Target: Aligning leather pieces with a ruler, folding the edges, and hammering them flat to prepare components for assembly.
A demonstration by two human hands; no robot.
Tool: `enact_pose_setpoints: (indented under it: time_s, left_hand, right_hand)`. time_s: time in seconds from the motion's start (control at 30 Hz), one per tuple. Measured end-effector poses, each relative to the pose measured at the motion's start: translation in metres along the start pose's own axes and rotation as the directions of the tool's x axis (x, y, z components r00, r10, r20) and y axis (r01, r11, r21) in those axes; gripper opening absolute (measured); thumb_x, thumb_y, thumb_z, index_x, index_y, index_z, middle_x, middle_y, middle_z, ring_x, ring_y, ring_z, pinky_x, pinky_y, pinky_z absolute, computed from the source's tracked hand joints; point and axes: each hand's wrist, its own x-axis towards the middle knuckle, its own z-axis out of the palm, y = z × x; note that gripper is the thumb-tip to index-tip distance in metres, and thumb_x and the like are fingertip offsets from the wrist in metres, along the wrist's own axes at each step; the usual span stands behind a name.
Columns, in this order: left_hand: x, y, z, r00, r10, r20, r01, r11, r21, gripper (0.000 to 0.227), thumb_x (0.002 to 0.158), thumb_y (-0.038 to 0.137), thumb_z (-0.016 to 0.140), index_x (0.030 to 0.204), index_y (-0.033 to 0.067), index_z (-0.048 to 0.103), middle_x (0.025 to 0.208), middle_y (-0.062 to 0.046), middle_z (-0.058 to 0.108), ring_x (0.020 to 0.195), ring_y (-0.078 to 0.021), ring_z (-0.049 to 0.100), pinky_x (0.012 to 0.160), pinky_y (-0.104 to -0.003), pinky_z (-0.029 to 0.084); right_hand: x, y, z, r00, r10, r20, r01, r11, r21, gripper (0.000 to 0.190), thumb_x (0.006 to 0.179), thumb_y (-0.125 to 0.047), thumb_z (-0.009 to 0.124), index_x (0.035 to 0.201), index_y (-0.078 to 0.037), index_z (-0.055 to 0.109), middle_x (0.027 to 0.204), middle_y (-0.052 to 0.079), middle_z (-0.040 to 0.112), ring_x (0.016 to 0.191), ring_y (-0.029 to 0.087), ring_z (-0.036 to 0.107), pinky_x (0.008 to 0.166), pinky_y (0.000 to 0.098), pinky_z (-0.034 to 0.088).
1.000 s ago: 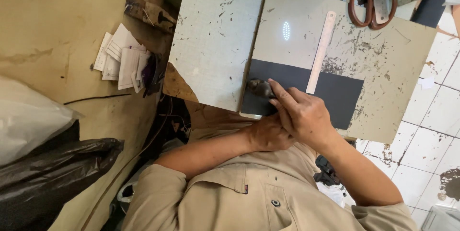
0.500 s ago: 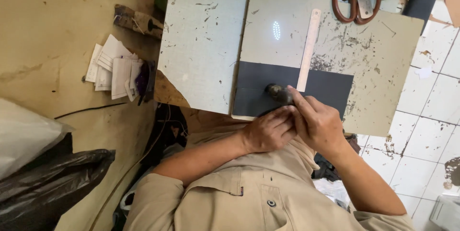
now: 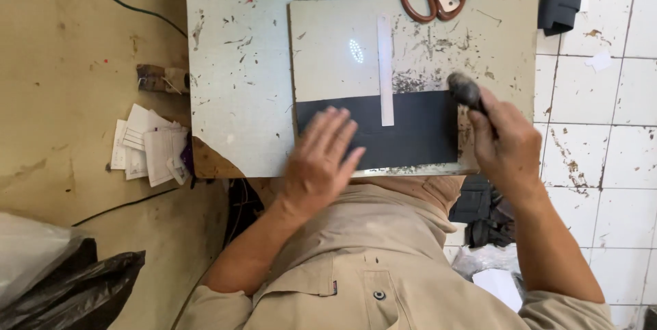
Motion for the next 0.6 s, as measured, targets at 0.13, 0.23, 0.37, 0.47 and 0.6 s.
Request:
enact_pose_setpoints:
  time_s: [0.13, 0.23, 0.37, 0.47, 0.6]
  left_hand:
    - [0.017, -0.017, -0.039, 0.909, -0.347, 0.233, 0.243, 0.892, 0.381, 0.077, 0.095, 0.055, 0.069, 0.148, 0.0040, 0.047, 0.148, -0.018, 0.052, 0.139, -0.0375, 0.044, 0.118, -0.049, 0.038]
    - [0.026, -0.021, -0.044, 0.916, -0.333, 0.224, 0.217, 0.881, 0.421, 0.077, 0.083, 0.060, 0.081, 0.135, 0.0057, 0.061, 0.124, -0.012, 0.057, 0.115, -0.0322, 0.049, 0.098, -0.044, 0.047]
    - [0.030, -0.034, -0.041, 0.832, -0.468, 0.296, 0.353, 0.860, 0.368, 0.075, 0.071, 0.067, 0.088, 0.116, 0.0151, 0.058, 0.110, -0.007, 0.053, 0.103, -0.0274, 0.046, 0.090, -0.041, 0.045]
    - [0.035, -0.027, -0.046, 0.766, -0.520, 0.378, 0.432, 0.852, 0.296, 0.062, 0.076, 0.055, 0.090, 0.106, 0.0147, 0.053, 0.109, -0.004, 0.054, 0.102, -0.0252, 0.045, 0.090, -0.039, 0.042]
    - [0.051, 0.018, -0.087, 0.586, -0.597, 0.548, 0.653, 0.748, 0.118, 0.039, 0.091, 0.032, 0.079, 0.108, 0.0146, 0.048, 0.106, -0.005, 0.074, 0.097, -0.0242, 0.074, 0.072, -0.038, 0.057]
  right_hand:
    - [0.011, 0.041, 0.006, 0.983, 0.175, 0.062, -0.150, 0.944, -0.294, 0.040, 0.114, -0.023, 0.068, 0.152, -0.014, 0.064, 0.096, 0.015, 0.069, 0.070, 0.030, 0.060, 0.053, 0.0402, 0.046]
    - [0.021, 0.050, 0.016, 0.985, 0.170, 0.019, -0.155, 0.936, -0.317, 0.038, 0.111, -0.022, 0.073, 0.147, -0.013, 0.067, 0.096, 0.015, 0.067, 0.072, 0.032, 0.061, 0.054, 0.0421, 0.046]
    - [0.025, 0.056, 0.033, 0.996, 0.034, -0.082, -0.058, 0.947, -0.316, 0.030, 0.109, -0.019, 0.076, 0.137, -0.011, 0.070, 0.090, 0.012, 0.063, 0.075, 0.030, 0.060, 0.055, 0.0405, 0.045]
    - [0.022, 0.058, 0.036, 0.994, 0.025, -0.107, -0.057, 0.952, -0.301, 0.031, 0.107, -0.019, 0.075, 0.135, -0.007, 0.071, 0.097, 0.013, 0.068, 0.088, 0.033, 0.063, 0.066, 0.0421, 0.050]
    - [0.027, 0.025, 0.016, 0.997, 0.011, -0.080, -0.029, 0.971, -0.235, 0.037, 0.106, -0.021, 0.071, 0.137, 0.000, 0.068, 0.117, 0.020, 0.065, 0.107, 0.036, 0.057, 0.089, 0.0453, 0.046]
